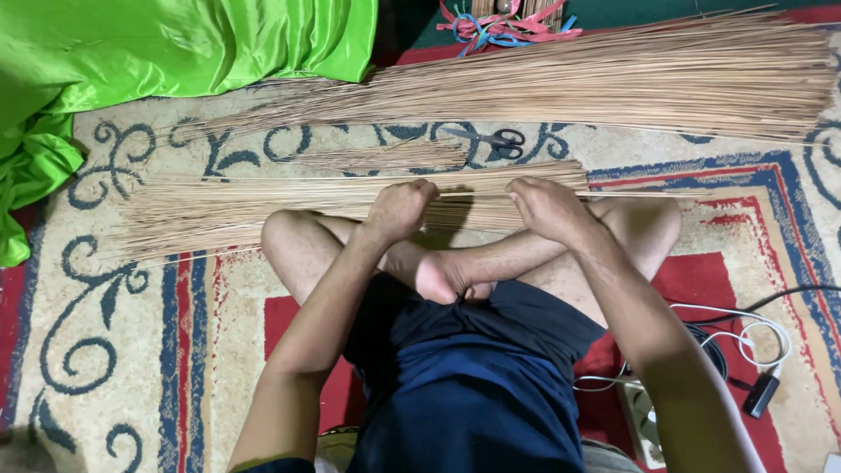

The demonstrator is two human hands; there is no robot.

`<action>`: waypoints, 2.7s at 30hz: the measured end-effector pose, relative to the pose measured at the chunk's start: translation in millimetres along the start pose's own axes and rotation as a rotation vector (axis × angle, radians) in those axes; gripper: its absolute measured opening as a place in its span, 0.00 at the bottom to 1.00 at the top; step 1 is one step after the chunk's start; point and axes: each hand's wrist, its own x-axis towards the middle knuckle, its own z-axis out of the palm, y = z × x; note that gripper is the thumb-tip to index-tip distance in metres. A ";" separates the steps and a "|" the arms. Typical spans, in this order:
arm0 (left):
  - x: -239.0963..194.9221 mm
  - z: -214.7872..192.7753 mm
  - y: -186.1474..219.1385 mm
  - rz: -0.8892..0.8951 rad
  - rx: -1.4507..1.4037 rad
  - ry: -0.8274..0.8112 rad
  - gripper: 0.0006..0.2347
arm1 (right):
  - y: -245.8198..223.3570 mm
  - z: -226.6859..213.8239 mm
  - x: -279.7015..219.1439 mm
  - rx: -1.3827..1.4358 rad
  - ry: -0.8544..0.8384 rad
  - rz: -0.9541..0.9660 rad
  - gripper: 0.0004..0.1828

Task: Bundle thin wooden sticks and tie them securely using thin strips and scissors.

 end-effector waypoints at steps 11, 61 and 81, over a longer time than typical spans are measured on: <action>0.9 25.2 41.7 0.026 -0.065 0.037 0.05 | -71.5 -7.2 8.6 0.044 -0.090 -0.049 0.08; -28.5 48.0 -7.4 0.016 -0.153 0.071 0.05 | -52.4 -50.5 -0.9 0.085 -0.367 0.206 0.13; -38.7 30.0 -40.1 -0.025 -0.055 0.139 0.03 | -84.2 -60.2 8.4 0.282 -0.387 0.221 0.12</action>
